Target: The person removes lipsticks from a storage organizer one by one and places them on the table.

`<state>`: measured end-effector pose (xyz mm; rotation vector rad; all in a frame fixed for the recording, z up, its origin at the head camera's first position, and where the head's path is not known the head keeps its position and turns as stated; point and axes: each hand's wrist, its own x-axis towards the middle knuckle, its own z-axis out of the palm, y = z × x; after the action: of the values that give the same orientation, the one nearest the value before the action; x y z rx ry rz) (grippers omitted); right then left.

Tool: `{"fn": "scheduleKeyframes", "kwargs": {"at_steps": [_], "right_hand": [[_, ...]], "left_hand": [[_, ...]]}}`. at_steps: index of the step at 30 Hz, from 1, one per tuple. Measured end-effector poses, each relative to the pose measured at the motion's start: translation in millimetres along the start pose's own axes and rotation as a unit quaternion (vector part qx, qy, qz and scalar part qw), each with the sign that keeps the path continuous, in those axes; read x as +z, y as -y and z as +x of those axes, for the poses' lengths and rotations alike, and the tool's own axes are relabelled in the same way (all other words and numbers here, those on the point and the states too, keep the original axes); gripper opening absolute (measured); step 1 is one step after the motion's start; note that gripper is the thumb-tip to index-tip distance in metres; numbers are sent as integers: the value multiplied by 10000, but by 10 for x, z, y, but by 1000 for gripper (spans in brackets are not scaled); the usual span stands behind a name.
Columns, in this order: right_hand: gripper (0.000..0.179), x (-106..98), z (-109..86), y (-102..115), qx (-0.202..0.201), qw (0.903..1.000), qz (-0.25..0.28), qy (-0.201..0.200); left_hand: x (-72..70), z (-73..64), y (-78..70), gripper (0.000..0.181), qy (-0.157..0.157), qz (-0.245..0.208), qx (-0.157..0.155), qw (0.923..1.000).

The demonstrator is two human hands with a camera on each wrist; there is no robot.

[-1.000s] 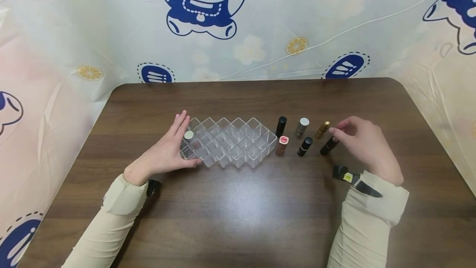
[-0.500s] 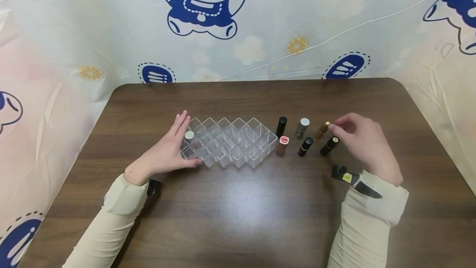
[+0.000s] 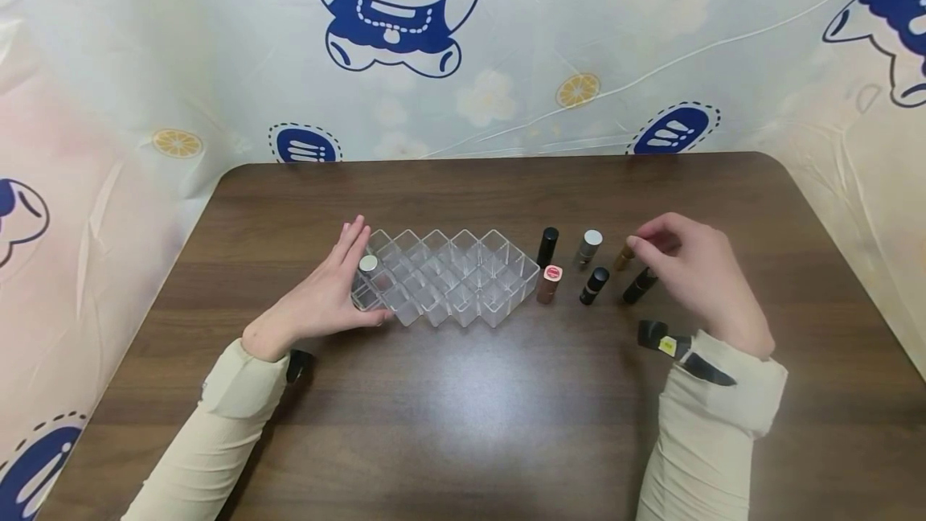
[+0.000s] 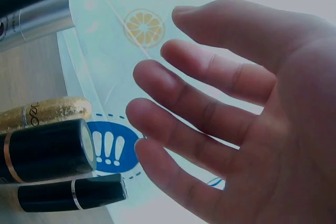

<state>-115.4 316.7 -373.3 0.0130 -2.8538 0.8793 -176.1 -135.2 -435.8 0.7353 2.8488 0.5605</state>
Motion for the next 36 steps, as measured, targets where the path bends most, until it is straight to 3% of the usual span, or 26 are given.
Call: {"fn": "scheduleKeyframes", "kwargs": {"at_steps": [5,36], "right_hand": [[21,12,12,8,-219,9997,50,22],[16,84,31,210,-555,9980,225,222]], "left_hand": [[-1,-3,3,126,-13,13,3,10000],[0,-19,0,125,-9,25,22,10000]]}}
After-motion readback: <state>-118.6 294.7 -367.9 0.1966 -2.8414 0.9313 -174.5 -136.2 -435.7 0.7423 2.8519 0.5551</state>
